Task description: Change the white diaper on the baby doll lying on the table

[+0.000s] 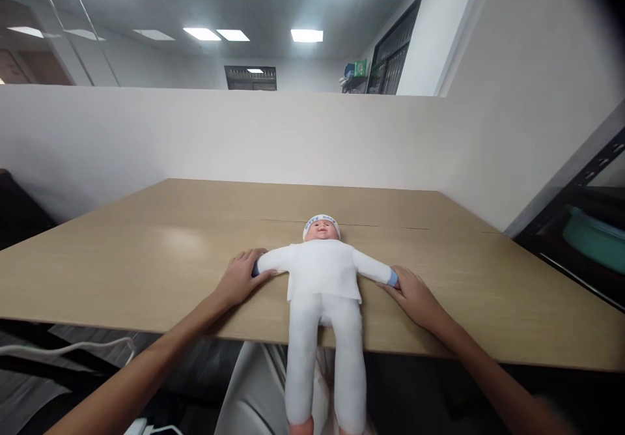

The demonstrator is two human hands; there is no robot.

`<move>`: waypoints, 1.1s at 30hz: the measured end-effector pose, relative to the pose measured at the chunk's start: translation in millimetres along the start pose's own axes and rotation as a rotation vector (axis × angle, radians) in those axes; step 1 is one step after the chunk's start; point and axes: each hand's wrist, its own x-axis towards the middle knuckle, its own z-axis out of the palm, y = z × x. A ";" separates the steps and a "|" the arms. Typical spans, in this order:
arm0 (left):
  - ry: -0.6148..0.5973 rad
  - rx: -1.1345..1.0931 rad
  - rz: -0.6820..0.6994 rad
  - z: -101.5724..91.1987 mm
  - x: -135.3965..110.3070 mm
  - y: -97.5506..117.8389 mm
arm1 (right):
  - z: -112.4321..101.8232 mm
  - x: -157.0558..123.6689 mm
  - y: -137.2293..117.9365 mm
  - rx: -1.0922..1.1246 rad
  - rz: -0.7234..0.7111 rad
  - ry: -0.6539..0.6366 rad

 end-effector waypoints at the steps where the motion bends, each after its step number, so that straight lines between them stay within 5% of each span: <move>1: -0.010 0.022 0.025 2.9 9.1 -7.6 | 4.4 10.9 5.1 -0.008 -0.004 0.008; 7: -0.023 0.032 0.079 20.6 67.4 -46.6 | 22.9 76.8 28.1 0.016 -0.034 0.022; 13: 0.054 -0.024 -0.006 37.2 129.5 -76.9 | 35.1 134.0 37.0 0.049 -0.030 0.056; 21: 0.123 0.035 0.037 53.6 199.6 -103.8 | 49.4 205.9 74.8 -0.012 -0.019 0.097; 33: 0.135 0.065 0.024 60.7 212.0 -113.0 | 65.6 222.9 112.4 -0.057 -0.022 0.182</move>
